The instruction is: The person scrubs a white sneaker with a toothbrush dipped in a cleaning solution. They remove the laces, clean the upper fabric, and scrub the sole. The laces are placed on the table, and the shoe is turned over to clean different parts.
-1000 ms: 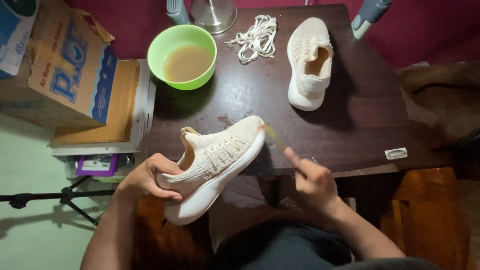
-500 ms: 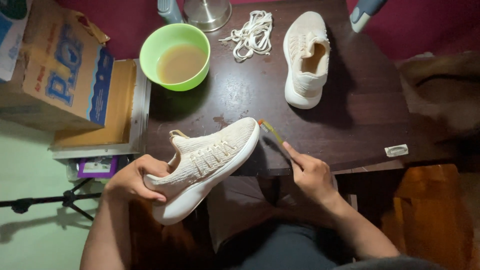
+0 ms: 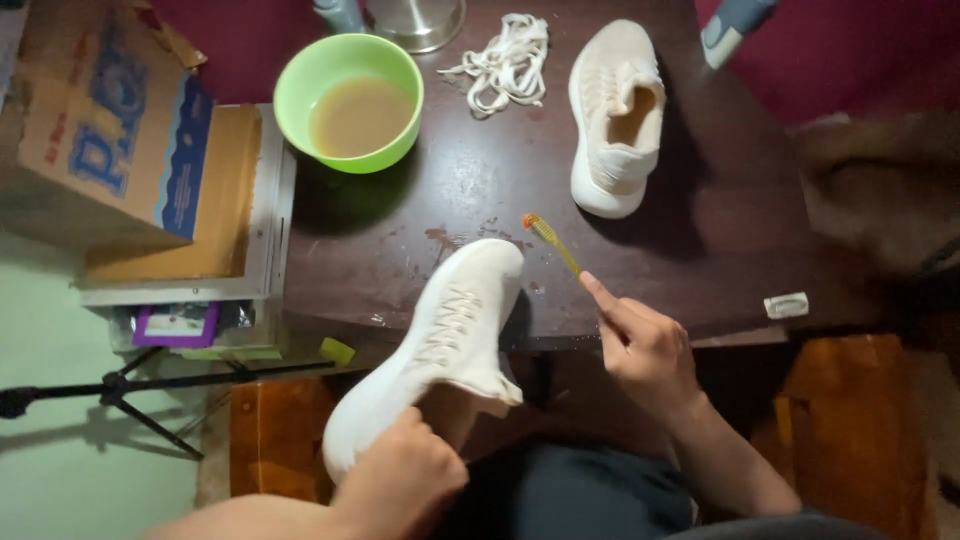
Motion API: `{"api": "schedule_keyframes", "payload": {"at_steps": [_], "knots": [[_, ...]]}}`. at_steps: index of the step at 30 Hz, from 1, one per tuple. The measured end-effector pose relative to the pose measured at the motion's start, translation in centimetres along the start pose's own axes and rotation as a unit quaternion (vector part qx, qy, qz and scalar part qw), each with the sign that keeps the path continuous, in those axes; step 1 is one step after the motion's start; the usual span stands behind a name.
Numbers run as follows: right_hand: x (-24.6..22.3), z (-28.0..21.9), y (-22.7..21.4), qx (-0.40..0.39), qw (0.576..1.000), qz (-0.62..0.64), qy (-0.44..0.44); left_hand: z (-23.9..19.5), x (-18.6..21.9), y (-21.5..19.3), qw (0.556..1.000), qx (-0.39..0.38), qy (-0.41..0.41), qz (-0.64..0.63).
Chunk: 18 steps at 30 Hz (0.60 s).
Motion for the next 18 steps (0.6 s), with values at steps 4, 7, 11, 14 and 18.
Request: {"api": "schedule_keyframes", "payload": {"at_steps": [4,7,11,14,18], "knots": [[-2.2,-0.9,-1.4,-0.005,0.998,-0.050,-0.030,3.7,3.8,-1.3,0.997,-0.063,-0.011,-0.033],[-4.0,-1.0,-2.3,-0.094,0.981,0.039,-0.166,5.5,5.6,-1.6,0.991,-0.130,-0.007,-0.029],[-3.9,0.2,-4.4,-0.203,0.972,-0.116,-0.039,6.4,7.4,-2.3,0.983,-0.186,0.005,0.005],[-5.9,-1.5,-5.0,-0.176,0.963,-0.075,-0.189,7.5,7.9,-1.2,0.983,-0.181,-0.009,0.034],[-5.1,1.6,-5.0,-0.190,0.953,-0.227,-0.059,8.0,8.6,-1.1,0.987,-0.144,-0.033,0.061]]}}
Point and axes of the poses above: each hand's wrist, its own z-axis towards the middle knuckle, its own y-axis out of the palm, x = y × z, the point moved 4 cm from there along z, towards the middle knuckle, and after that the axes turned 14 degrees about -z, right-handed, at the moved point
